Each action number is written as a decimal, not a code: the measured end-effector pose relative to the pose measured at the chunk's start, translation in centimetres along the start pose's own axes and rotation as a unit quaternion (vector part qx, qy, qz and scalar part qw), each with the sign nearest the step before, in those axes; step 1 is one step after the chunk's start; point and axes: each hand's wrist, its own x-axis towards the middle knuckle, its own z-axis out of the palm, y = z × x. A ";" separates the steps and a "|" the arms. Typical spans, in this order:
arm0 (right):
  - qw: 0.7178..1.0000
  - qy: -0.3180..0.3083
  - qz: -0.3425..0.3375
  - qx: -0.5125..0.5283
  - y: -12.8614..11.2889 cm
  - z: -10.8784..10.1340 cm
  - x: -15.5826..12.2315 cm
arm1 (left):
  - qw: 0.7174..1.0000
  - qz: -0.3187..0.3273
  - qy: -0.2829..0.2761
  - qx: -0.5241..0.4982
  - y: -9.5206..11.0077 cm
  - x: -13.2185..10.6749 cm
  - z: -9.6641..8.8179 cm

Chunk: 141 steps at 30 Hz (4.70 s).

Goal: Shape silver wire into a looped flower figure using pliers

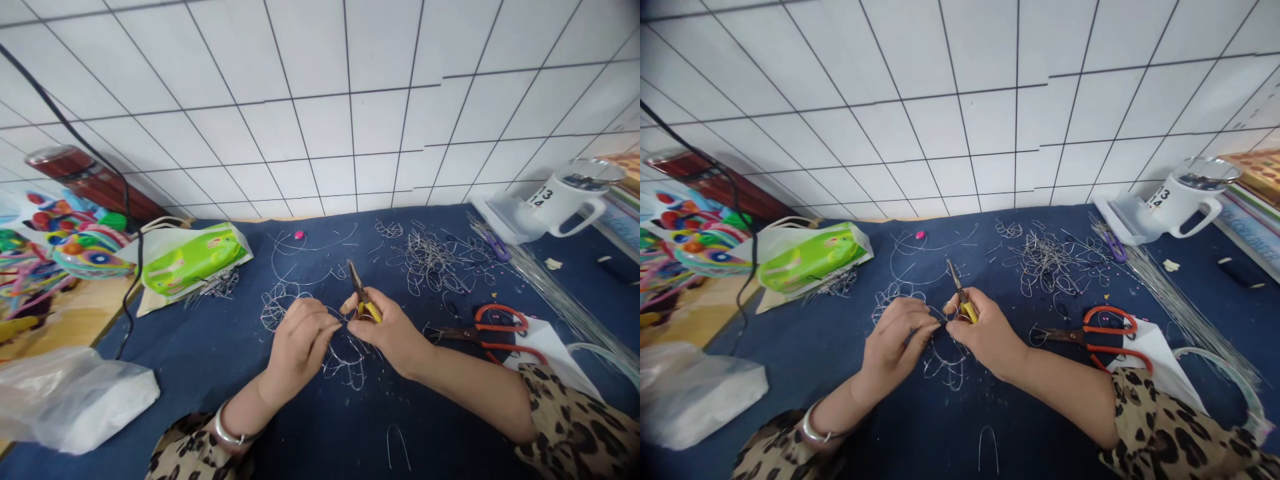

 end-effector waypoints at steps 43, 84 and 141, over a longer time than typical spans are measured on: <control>0.746 -0.058 -0.246 -0.616 -3.4 -1.9 0.0 | 0.961 -0.247 0.018 -0.125 -1.0 -0.5 -1.8; 0.622 -0.049 -0.202 -0.755 -2.5 0.0 -1.6 | 0.967 -0.250 0.020 -0.039 -0.5 -0.7 -1.5; 0.686 -0.044 -0.185 -0.703 -2.6 -0.4 -1.7 | 0.967 -0.193 0.062 -0.156 -0.9 -1.1 -1.5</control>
